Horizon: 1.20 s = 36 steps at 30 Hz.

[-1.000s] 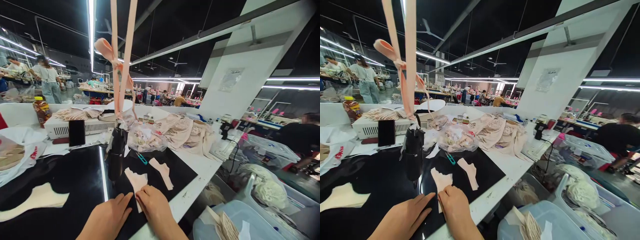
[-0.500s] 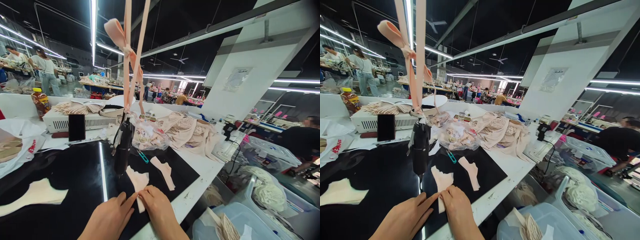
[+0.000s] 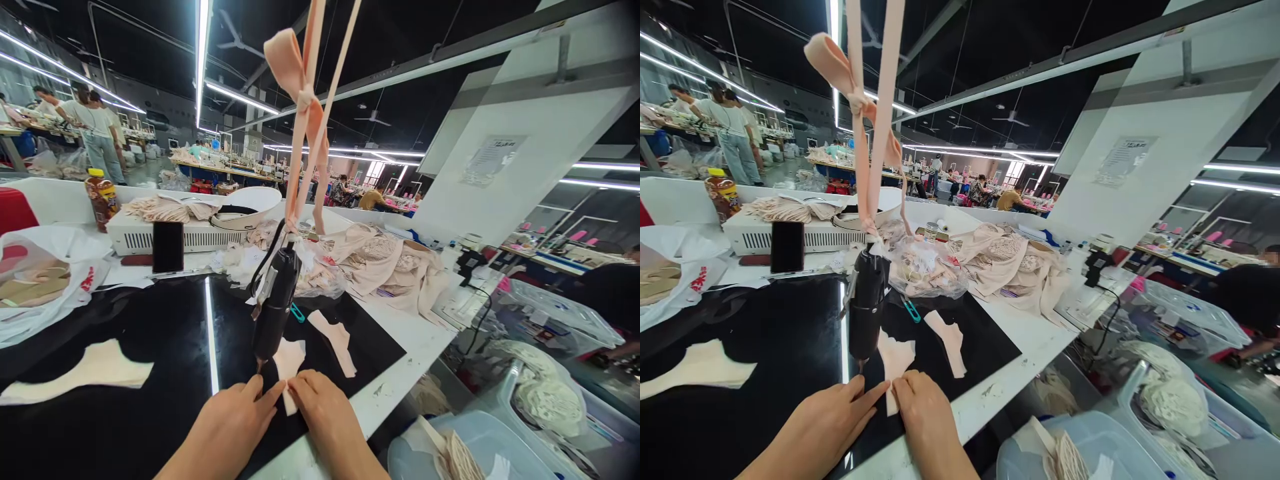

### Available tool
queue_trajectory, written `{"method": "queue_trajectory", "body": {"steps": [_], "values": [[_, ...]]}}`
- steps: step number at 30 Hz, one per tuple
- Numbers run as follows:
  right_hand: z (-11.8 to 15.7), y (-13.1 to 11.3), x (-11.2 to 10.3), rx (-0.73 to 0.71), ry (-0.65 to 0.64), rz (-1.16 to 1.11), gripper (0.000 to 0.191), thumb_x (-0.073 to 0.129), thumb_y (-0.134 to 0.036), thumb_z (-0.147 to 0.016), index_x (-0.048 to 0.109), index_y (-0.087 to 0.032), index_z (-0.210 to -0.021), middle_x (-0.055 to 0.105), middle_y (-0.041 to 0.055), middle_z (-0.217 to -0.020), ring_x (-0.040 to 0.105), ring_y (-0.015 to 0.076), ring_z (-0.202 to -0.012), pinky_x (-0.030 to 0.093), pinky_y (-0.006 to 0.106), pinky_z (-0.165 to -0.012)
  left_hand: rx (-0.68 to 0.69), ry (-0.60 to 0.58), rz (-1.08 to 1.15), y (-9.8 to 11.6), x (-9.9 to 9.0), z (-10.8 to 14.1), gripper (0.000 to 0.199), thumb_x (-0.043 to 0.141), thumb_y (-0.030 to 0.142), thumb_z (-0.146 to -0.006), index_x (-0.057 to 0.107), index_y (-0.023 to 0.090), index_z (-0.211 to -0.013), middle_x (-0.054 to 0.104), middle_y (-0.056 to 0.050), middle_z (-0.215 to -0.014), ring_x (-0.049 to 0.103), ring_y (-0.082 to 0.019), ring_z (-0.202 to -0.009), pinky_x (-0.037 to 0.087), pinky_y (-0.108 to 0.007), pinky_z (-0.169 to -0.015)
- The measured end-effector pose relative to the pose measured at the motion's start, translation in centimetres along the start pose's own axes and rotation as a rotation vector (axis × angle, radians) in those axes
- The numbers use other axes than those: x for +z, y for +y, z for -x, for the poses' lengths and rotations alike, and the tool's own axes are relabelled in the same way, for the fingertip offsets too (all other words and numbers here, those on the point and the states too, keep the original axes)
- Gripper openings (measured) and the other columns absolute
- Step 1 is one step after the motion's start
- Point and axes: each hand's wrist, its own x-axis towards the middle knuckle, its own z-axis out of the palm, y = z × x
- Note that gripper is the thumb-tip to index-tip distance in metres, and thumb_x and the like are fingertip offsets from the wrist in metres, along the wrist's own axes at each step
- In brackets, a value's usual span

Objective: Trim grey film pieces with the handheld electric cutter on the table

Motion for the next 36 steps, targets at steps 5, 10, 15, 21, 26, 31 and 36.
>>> {"method": "queue_trajectory", "body": {"steps": [5, 10, 15, 21, 26, 31, 36], "values": [[0.1, -0.2, 0.1, -0.022, -0.001, 0.04, 0.024, 0.059, 0.006, -0.087, 0.066, -0.015, -0.095, 0.07, 0.0075, -0.088, 0.069, 0.0249, -0.072, 0.061, 0.036, -0.066, 0.013, 0.042, -0.049, 0.2, 0.5, 0.2, 0.045, 0.064, 0.013, -0.09, 0.061, 0.024, -0.134, 0.065, 0.001, -0.085, 0.063, -0.013, -0.06, 0.044, -0.025, -0.053], [0.0, -0.3, 0.4, -0.017, 0.021, 0.048, 0.02, 0.055, 0.001, -0.093, 0.067, -0.015, -0.095, 0.07, 0.0081, -0.087, 0.069, 0.0251, -0.071, 0.061, 0.037, -0.066, 0.04, 0.067, -0.048, 0.3, 0.8, 0.5, 0.046, 0.065, 0.01, -0.086, 0.062, 0.024, -0.129, 0.061, 0.004, -0.08, 0.06, -0.014, -0.056, 0.04, -0.027, -0.048], [-0.2, -0.2, 0.0, -0.001, 0.016, 0.022, 0.023, 0.046, -0.009, -0.102, 0.067, -0.016, -0.099, 0.071, 0.0081, -0.087, 0.07, 0.0241, -0.072, 0.06, 0.035, -0.067, 0.057, 0.033, -0.044, 0.2, 0.6, 0.5, 0.053, 0.063, 0.0, -0.079, 0.062, 0.023, -0.127, 0.061, 0.003, -0.079, 0.059, -0.016, -0.055, 0.039, -0.029, -0.046], [0.1, -0.4, -1.1, 0.003, -0.021, -0.007, 0.018, 0.049, -0.014, -0.104, 0.066, -0.017, -0.102, 0.07, 0.0068, -0.088, 0.069, 0.0224, -0.072, 0.059, 0.033, -0.066, 0.059, 0.022, -0.05, 0.3, 0.3, 0.3, 0.055, 0.059, -0.003, -0.078, 0.06, 0.024, -0.126, 0.058, 0.003, -0.076, 0.057, -0.015, -0.054, 0.036, -0.027, -0.046], [0.2, -0.4, -0.4, -0.026, -0.044, 0.018, 0.022, 0.052, 0.0, -0.094, 0.065, -0.016, -0.086, 0.068, 0.0082, -0.081, 0.066, 0.0269, -0.066, 0.056, 0.039, -0.061, 0.041, 0.054, -0.038, 0.3, 0.6, 0.5, 0.057, 0.065, -0.001, -0.076, 0.06, 0.026, -0.126, 0.059, 0.005, -0.076, 0.057, -0.016, -0.053, 0.033, -0.029, -0.045], [0.2, 0.0, -0.1, 0.011, -0.051, -0.059, 0.021, 0.051, -0.002, -0.096, 0.066, -0.015, -0.089, 0.07, 0.011, -0.086, 0.069, 0.0291, -0.074, 0.058, 0.043, -0.07, 0.046, 0.051, -0.032, 0.4, 0.2, 0.4, 0.052, 0.069, 0.002, -0.079, 0.059, 0.023, -0.125, 0.058, 0.004, -0.076, 0.057, -0.015, -0.055, 0.03, -0.029, -0.047], [-0.3, 0.2, -1.7, 0.129, -0.078, -0.279, 0.019, 0.052, -0.007, -0.098, 0.066, -0.02, -0.095, 0.07, 0.0059, -0.091, 0.069, 0.0234, -0.08, 0.057, 0.034, -0.073, 0.056, 0.013, -0.012, 0.7, -0.5, 0.1, 0.046, 0.069, 0.004, -0.082, 0.057, 0.023, -0.122, 0.057, 0.005, -0.074, 0.055, -0.015, -0.055, 0.026, -0.028, -0.047]]}}
